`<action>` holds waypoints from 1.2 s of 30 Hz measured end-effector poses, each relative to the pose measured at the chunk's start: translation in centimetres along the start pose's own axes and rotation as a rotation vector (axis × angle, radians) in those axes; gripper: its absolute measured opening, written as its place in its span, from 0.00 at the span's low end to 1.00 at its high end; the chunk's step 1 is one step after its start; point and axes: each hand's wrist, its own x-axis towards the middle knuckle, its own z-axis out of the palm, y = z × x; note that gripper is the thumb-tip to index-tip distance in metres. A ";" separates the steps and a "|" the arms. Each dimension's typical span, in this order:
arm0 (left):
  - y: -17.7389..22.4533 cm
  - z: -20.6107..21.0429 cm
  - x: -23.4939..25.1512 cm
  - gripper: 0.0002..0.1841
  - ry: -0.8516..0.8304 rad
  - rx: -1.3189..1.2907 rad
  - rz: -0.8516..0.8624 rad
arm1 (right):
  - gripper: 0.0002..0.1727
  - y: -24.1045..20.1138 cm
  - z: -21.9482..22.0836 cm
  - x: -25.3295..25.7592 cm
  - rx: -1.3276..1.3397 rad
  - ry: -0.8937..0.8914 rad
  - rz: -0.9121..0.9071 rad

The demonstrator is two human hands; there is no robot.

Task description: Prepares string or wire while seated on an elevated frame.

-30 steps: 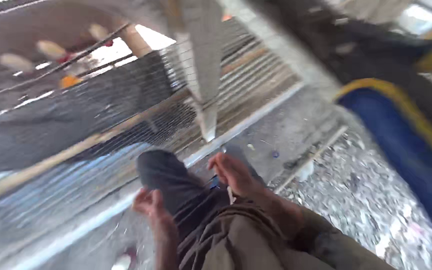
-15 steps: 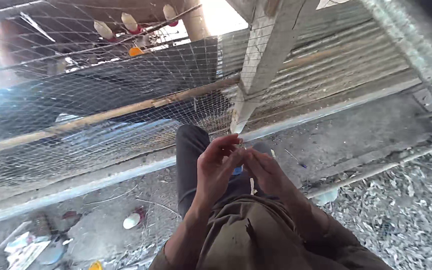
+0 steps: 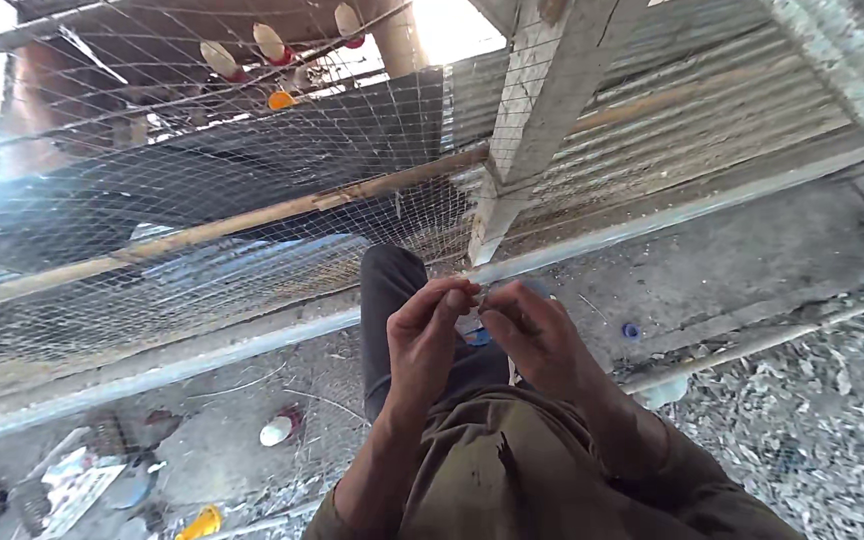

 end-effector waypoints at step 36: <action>0.3 0.2 -0.5 0.09 -0.074 0.041 0.180 | 0.09 -1.2 0.1 0.4 -0.015 0.089 -0.083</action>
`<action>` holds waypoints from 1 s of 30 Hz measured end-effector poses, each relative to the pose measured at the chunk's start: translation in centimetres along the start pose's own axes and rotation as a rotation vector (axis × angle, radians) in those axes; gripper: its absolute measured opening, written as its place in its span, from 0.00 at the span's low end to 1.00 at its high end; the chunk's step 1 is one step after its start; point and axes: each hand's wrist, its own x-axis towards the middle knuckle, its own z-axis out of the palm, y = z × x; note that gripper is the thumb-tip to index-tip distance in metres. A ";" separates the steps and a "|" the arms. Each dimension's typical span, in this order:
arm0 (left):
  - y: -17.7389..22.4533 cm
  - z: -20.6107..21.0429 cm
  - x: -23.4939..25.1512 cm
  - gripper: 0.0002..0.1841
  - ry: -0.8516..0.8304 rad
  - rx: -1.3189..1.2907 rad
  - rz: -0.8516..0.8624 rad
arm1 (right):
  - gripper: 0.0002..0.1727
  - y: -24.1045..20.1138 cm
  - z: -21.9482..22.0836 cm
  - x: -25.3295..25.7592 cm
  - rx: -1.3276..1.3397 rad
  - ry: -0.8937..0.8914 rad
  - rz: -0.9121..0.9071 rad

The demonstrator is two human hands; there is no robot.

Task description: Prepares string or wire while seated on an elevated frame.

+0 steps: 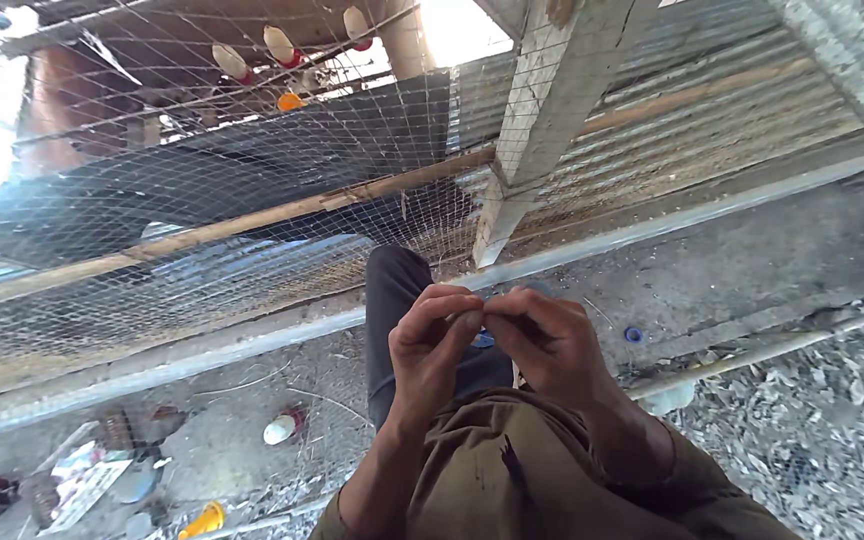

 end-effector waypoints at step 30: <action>0.7 -2.0 1.1 0.10 -0.150 -0.066 -0.128 | 0.11 0.8 -1.0 0.7 -0.065 -0.110 -0.041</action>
